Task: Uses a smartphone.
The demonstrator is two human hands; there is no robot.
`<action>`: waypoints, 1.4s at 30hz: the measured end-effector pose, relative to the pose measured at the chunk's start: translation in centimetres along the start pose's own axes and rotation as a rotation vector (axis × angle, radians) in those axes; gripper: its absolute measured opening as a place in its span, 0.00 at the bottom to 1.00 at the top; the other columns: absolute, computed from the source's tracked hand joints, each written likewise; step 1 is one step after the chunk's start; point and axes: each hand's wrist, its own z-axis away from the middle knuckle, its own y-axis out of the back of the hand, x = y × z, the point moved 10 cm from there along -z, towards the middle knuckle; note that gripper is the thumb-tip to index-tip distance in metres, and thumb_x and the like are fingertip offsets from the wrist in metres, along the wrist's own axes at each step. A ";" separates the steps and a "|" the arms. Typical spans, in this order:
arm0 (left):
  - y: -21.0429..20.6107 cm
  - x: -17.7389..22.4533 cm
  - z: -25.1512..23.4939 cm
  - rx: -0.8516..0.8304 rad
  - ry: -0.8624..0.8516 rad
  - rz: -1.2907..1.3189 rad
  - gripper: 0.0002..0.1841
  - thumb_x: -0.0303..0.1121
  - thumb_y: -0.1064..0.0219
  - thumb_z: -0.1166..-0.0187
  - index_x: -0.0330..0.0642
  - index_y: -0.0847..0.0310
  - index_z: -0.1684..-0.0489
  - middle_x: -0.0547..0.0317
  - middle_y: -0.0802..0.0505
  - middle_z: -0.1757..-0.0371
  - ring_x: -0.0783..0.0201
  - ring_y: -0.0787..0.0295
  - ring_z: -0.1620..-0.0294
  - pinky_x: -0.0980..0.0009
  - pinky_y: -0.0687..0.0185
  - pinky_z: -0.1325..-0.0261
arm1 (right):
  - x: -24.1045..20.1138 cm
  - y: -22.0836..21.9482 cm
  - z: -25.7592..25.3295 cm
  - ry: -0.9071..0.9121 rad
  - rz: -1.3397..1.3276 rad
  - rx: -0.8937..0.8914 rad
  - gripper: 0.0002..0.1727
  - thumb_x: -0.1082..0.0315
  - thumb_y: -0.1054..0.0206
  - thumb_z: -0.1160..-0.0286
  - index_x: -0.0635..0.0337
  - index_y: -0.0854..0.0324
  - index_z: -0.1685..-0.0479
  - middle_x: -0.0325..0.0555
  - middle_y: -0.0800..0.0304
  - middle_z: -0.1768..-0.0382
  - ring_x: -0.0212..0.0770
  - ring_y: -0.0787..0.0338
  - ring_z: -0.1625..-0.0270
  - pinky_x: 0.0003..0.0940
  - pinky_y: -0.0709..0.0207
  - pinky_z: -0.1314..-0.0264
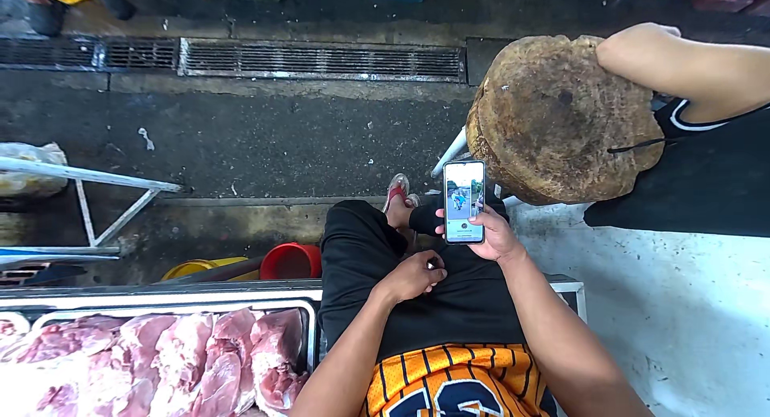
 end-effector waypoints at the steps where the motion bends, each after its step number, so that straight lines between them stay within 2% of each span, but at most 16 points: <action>1: 0.0 0.0 0.0 -0.001 0.001 -0.002 0.14 0.43 0.36 0.15 0.48 0.22 0.39 0.62 0.14 0.71 0.69 0.18 0.77 0.74 0.21 0.73 | 0.0 0.0 0.0 0.001 -0.006 0.001 0.28 0.70 0.43 0.25 0.55 0.32 0.22 0.73 0.18 0.33 0.69 0.12 0.37 0.63 0.20 0.31; 17: 0.0 0.1 0.0 0.001 -0.007 0.009 0.14 0.42 0.35 0.16 0.46 0.22 0.40 0.62 0.13 0.70 0.69 0.17 0.76 0.73 0.18 0.70 | 0.0 0.0 0.0 -0.002 0.005 -0.003 0.28 0.69 0.42 0.25 0.55 0.32 0.22 0.72 0.18 0.33 0.68 0.12 0.37 0.62 0.20 0.31; 26: 0.0 0.0 0.0 -0.001 0.000 0.008 0.14 0.42 0.35 0.16 0.47 0.22 0.40 0.62 0.14 0.70 0.69 0.17 0.76 0.73 0.19 0.71 | -0.2 -0.1 0.1 0.009 -0.024 -0.002 0.29 0.63 0.32 0.24 0.55 0.31 0.22 0.73 0.16 0.35 0.68 0.10 0.39 0.63 0.18 0.33; 34: -0.1 0.0 0.0 -0.003 0.004 0.008 0.14 0.42 0.35 0.16 0.47 0.22 0.40 0.62 0.14 0.70 0.69 0.18 0.77 0.74 0.20 0.72 | -0.3 -0.2 0.1 0.020 0.025 0.044 0.23 0.69 0.37 0.20 0.59 0.29 0.25 0.72 0.14 0.38 0.68 0.09 0.41 0.63 0.16 0.34; 36: -0.1 0.0 0.0 0.001 0.003 0.000 0.15 0.43 0.36 0.16 0.47 0.22 0.39 0.62 0.14 0.70 0.69 0.18 0.77 0.73 0.20 0.72 | -0.3 -0.2 0.1 0.010 0.037 0.051 0.24 0.68 0.37 0.20 0.59 0.31 0.24 0.72 0.14 0.38 0.68 0.09 0.42 0.63 0.16 0.34; 42: 0.0 0.1 0.0 0.001 0.007 0.006 0.14 0.43 0.36 0.16 0.47 0.22 0.39 0.62 0.14 0.70 0.69 0.17 0.77 0.73 0.19 0.72 | -0.2 -0.2 0.1 0.009 0.002 0.036 0.26 0.64 0.34 0.21 0.58 0.30 0.24 0.72 0.14 0.38 0.68 0.09 0.41 0.62 0.17 0.34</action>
